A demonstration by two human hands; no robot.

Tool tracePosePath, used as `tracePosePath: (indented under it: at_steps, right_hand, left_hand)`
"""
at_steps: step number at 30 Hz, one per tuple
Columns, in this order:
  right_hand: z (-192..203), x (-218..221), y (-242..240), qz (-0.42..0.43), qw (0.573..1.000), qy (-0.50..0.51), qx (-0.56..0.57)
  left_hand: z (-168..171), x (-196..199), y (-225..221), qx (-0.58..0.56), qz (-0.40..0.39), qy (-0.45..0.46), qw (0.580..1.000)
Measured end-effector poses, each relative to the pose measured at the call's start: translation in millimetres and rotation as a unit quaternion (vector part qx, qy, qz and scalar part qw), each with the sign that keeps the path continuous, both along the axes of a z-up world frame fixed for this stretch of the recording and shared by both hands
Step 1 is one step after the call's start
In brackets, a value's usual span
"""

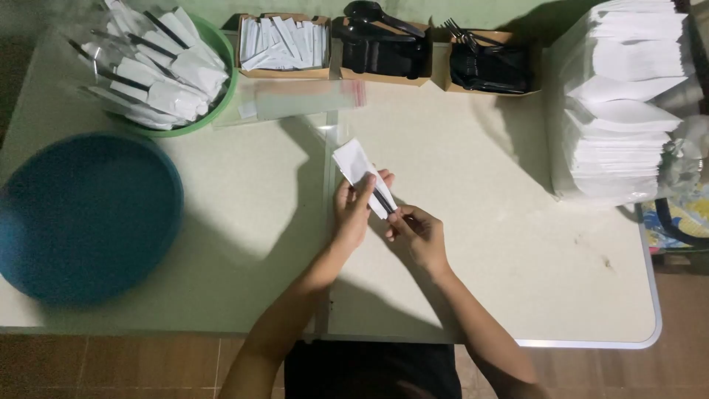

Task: Folding paper napkins and inserting a plastic spoon and fork into each to assemble cutlery sets.

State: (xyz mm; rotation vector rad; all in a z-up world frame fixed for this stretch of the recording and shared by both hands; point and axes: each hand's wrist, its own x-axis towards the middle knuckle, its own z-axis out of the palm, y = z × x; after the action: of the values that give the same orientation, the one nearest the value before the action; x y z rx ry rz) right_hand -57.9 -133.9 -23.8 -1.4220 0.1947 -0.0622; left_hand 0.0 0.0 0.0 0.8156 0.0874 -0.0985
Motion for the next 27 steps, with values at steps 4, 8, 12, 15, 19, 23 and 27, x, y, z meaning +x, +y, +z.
tracePosePath:
  at_steps: [4,8,12,15,19,23,27]
  right_hand:
    - [13.8,0.2,0.5,-0.025,0.999,-0.007,0.021]
    - [21.0,2.0,-5.4,-0.047,0.998,-0.018,0.036]
    - [25.0,1.8,-9.7,-0.009,1.000,-0.018,-0.016]
    - [36.9,0.3,-5.7,-0.016,0.997,-0.044,-0.064]
    - [39.3,-1.7,0.4,-0.035,0.997,-0.039,-0.062]
    - [35.7,-2.6,1.6,-0.085,0.991,-0.062,-0.088]
    - [35.5,-3.1,5.7,-0.137,0.986,-0.064,-0.074]
  left_hand:
    - [23.5,-17.5,-7.6,0.065,-0.044,-0.007,0.997]
    - [2.8,-1.0,-0.7,0.168,-0.039,0.004,0.985]
    - [-11.6,27.7,20.4,0.017,0.104,0.024,0.994]
    - [-7.5,30.9,29.2,-0.013,0.140,0.014,0.990]
    - [-5.1,28.7,29.3,-0.007,0.146,-0.012,0.989]
    - [4.7,17.6,21.3,0.016,0.085,-0.020,0.996]
    - [25.3,7.7,18.5,-0.021,0.052,-0.021,0.998]
